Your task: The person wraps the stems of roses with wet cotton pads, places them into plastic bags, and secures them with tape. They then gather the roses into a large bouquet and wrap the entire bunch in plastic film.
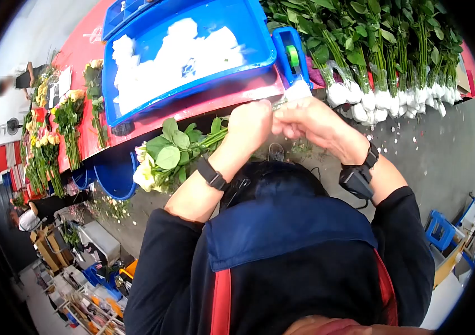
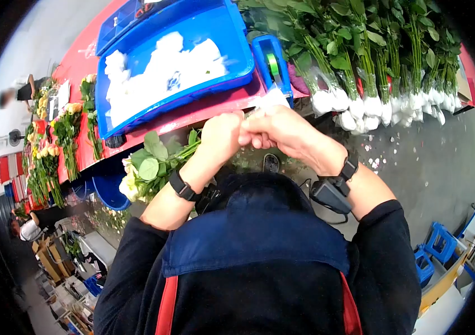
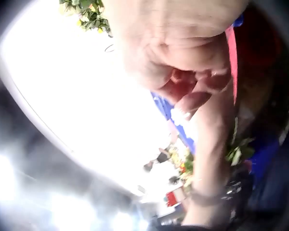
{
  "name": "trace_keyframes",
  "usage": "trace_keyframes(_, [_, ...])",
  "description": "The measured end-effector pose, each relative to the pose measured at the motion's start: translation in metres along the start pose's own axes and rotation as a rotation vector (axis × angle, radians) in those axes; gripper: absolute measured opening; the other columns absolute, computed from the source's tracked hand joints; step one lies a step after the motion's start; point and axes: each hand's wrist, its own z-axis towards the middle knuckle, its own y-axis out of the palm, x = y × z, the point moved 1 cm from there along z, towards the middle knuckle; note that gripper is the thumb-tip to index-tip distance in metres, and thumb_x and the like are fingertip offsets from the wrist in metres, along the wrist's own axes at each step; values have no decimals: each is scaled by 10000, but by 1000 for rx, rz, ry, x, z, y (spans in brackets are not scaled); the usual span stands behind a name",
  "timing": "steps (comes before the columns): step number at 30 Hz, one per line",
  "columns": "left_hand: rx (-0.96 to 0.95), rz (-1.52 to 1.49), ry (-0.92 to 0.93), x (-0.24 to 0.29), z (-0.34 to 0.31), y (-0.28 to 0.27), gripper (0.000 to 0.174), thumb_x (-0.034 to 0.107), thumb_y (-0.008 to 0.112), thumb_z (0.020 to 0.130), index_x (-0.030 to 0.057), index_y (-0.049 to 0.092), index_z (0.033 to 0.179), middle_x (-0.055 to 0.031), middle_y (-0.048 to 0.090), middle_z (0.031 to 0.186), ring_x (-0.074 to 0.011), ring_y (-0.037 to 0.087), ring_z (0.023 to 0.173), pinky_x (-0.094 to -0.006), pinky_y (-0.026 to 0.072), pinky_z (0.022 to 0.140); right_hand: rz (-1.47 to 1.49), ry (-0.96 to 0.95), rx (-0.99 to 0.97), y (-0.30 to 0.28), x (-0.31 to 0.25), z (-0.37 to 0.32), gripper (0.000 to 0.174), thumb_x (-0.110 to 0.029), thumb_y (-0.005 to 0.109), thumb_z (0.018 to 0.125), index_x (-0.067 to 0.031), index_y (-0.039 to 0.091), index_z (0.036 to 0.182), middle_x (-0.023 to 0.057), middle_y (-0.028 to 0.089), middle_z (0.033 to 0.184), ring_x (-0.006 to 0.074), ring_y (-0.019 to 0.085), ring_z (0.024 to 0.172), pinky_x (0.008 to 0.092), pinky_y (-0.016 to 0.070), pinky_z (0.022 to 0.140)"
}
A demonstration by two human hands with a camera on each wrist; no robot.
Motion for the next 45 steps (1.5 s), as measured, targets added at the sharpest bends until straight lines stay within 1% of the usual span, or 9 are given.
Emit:
trace_keyframes(8, [-447,-202,-58,9,-30,-47,303,285,684,725,-8,646,790,-203,647,734,-341,636,682,-421,514,674,-78,177,-314,-10,-64,24,314,0,596,817,97,569,1114,208,697,971,56,455,436,202,332,371])
trace_keyframes(12, [-579,-523,-95,0,-39,-56,281,245,677,718,-29,620,747,-169,603,637,-220,587,598,-365,478,620,-333,93,-312,-28,-32,38,556,59,550,782,6,434,1323,191,664,1108,121,647,689,228,520,623])
trace_keyframes(16, [-493,-660,-161,-10,-45,-62,273,233,671,717,-33,616,736,-159,580,601,-146,557,584,-347,465,601,-688,-105,-244,-38,15,26,251,-97,637,863,-36,658,1105,59,687,1031,120,632,928,281,514,786])
trace_keyframes(26, [-50,118,-7,1,-19,-36,176,180,641,750,11,612,790,-197,646,690,-345,662,641,-444,536,591,-171,-79,165,37,13,-18,204,-156,609,894,18,657,989,54,668,793,96,598,588,222,447,532])
trace_keyframes(29, [-31,167,157,14,3,-38,153,184,628,750,32,639,742,-160,648,670,-297,661,592,-404,531,529,-1136,-928,601,28,7,-39,442,-31,636,766,1,570,1202,147,614,1120,229,620,895,327,483,737])
trace_keyframes(32, [-28,396,462,60,18,-60,97,146,591,743,115,652,674,-64,648,640,-197,649,522,-336,493,430,-1443,-797,713,14,0,-59,423,-79,653,672,-15,609,1087,112,629,1001,267,561,967,399,406,851])
trace_keyframes(36, [-132,357,618,134,52,-81,104,158,586,733,81,646,769,-104,668,766,-223,678,808,-422,522,752,-1209,-658,840,-26,-7,-85,126,-87,651,691,-65,634,813,136,652,771,333,628,757,426,488,700])
trace_keyframes(38, [271,448,956,163,68,-102,234,179,575,740,31,622,915,-157,643,956,-259,582,1090,-477,400,976,-1081,-755,1199,-49,-11,-100,78,-110,660,715,-55,631,764,148,638,717,357,629,709,425,496,617])
trace_keyframes(45, [448,147,1010,146,59,-108,298,164,583,748,27,591,1012,-133,571,1117,-311,474,1221,-495,326,1043,-1316,-626,1792,-201,-15,-111,355,-301,743,775,-32,637,981,164,642,863,359,607,820,425,477,706])
